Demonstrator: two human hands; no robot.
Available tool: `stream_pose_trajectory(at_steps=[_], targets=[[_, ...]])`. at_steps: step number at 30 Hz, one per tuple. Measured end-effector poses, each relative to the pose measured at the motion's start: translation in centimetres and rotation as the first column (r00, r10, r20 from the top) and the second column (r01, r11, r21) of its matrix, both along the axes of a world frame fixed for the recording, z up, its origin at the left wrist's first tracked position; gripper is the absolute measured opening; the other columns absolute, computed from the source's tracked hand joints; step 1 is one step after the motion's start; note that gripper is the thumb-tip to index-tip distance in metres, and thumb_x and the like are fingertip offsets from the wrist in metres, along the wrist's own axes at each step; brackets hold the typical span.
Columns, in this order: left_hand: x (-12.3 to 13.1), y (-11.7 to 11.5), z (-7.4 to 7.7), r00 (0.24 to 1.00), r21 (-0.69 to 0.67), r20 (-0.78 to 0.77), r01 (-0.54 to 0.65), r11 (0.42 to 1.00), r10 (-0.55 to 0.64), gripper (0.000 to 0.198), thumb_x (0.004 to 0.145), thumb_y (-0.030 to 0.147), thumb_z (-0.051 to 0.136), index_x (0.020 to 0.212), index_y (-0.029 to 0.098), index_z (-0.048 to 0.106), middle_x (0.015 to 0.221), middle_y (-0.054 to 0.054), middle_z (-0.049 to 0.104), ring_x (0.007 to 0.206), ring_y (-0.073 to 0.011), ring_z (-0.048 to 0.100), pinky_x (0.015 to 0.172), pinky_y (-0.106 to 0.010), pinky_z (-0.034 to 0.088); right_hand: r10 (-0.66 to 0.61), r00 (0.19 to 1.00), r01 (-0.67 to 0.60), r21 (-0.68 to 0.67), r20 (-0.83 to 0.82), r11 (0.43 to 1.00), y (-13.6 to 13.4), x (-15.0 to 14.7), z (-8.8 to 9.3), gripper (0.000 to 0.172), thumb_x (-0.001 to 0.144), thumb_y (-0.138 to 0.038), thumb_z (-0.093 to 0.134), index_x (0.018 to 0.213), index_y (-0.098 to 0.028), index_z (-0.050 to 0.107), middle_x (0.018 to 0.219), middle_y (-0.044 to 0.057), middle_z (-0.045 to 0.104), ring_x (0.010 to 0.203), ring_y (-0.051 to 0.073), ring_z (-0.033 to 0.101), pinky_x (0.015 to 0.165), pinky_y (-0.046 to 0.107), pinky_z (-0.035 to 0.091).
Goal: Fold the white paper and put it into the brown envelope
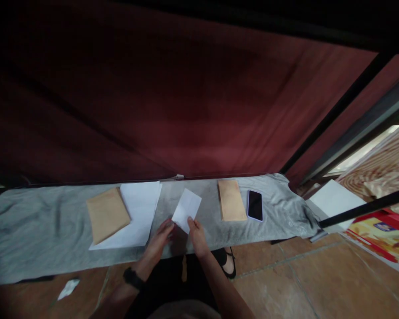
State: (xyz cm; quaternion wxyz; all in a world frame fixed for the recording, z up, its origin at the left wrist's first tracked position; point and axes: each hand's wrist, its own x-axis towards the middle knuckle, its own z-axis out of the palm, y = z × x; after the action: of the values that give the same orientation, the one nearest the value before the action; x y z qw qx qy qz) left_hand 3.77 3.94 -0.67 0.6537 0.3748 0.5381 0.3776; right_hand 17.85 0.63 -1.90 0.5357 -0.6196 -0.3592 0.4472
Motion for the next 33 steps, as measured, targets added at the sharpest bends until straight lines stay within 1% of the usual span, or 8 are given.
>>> stream_pose_trajectory(at_steps=[5,10,13,17,24,26,29,33], targets=[[1.7,-0.4,-1.3,0.994,-0.004,0.094,-0.048,0.999,0.049,0.052,0.060,0.050,0.080,0.097,0.016,0.068,0.086,-0.006,0.072,0.073,-0.0191,0.069,0.067,-0.031,0.052,-0.028,0.985,0.028,-0.003,-0.168,1.000,-0.8,0.2,-0.7,0.066,0.079,-0.079,0.051,0.096,-0.018,0.069,0.082,0.009,0.075,0.075,0.025,0.073,0.066,0.035,0.059],[0.1,1.2,-2.5,0.993,0.152,-0.118,0.045,0.987,-0.027,0.051,0.066,0.042,0.072,0.111,0.018,0.065,0.067,0.003,0.064,0.058,-0.0154,0.061,0.054,-0.027,0.045,-0.162,0.949,0.149,-0.066,-0.271,0.987,-1.5,3.3,-1.6,0.050,0.076,-0.064,0.063,0.098,-0.020,0.066,0.091,0.010,0.076,0.073,0.024,0.072,0.064,0.036,0.059],[-1.0,2.5,-3.2,0.970,0.229,-0.231,0.125,0.965,-0.070,0.048,0.068,0.036,0.069,0.112,0.019,0.063,0.060,0.005,0.060,0.053,-0.0154,0.058,0.052,-0.027,0.043,-0.238,0.951,0.210,-0.150,-0.198,0.966,-1.4,5.4,-1.9,0.051,0.071,-0.066,0.064,0.091,-0.019,0.064,0.077,0.006,0.072,0.062,0.020,0.068,0.057,0.032,0.056],[-1.3,3.9,-3.9,0.964,0.280,-0.267,0.088,0.956,-0.011,0.047,0.070,0.033,0.068,0.114,0.018,0.062,0.064,0.004,0.063,0.057,-0.0170,0.061,0.057,-0.028,0.046,-0.177,0.981,0.162,-0.168,-0.079,0.972,-1.3,6.4,-2.1,0.048,0.062,-0.063,0.070,0.081,-0.019,0.062,0.058,-0.003,0.060,0.046,0.014,0.056,0.045,0.025,0.046],[-0.6,5.4,-4.5,0.903,0.424,-0.416,0.090,0.901,0.106,0.051,0.083,0.027,0.059,0.132,0.017,0.054,0.086,-0.004,0.070,0.084,-0.0219,0.069,0.085,-0.039,0.054,-0.050,0.990,0.074,-0.188,0.129,0.979,-1.5,6.1,-2.2,0.027,0.074,-0.048,0.066,0.074,-0.021,0.064,0.057,-0.001,0.063,0.046,0.013,0.056,0.043,0.022,0.039],[-0.2,4.5,-4.8,0.835,0.488,-0.536,0.186,0.853,0.124,0.049,0.088,0.025,0.051,0.137,0.016,0.051,0.110,-0.011,0.070,0.103,-0.0248,0.067,0.095,-0.044,0.052,-0.022,0.984,0.060,-0.210,0.179,0.976,-1.6,6.0,-2.1,0.023,0.078,-0.045,0.063,0.074,-0.022,0.063,0.058,-0.001,0.065,0.045,0.014,0.057,0.043,0.022,0.039],[0.6,1.8,-5.5,0.672,0.541,-0.732,0.479,0.691,0.108,0.050,0.094,0.024,0.045,0.144,0.017,0.046,0.146,-0.015,0.052,0.136,-0.0273,0.049,0.111,-0.047,0.042,0.025,0.969,0.037,-0.244,0.246,0.969,-1.7,5.7,-2.1,0.022,0.083,-0.042,0.056,0.076,-0.022,0.063,0.059,0.000,0.068,0.043,0.014,0.057,0.042,0.022,0.040],[1.7,-1.9,-6.2,0.451,0.448,-0.885,0.750,0.487,0.119,0.054,0.097,0.027,0.045,0.150,0.018,0.038,0.158,-0.014,0.039,0.147,-0.0294,0.033,0.117,-0.052,0.035,0.089,0.937,0.013,-0.285,0.339,0.958,-1.8,5.7,-2.1,0.024,0.088,-0.039,0.050,0.081,-0.021,0.064,0.062,0.001,0.070,0.044,0.014,0.059,0.044,0.022,0.041]])
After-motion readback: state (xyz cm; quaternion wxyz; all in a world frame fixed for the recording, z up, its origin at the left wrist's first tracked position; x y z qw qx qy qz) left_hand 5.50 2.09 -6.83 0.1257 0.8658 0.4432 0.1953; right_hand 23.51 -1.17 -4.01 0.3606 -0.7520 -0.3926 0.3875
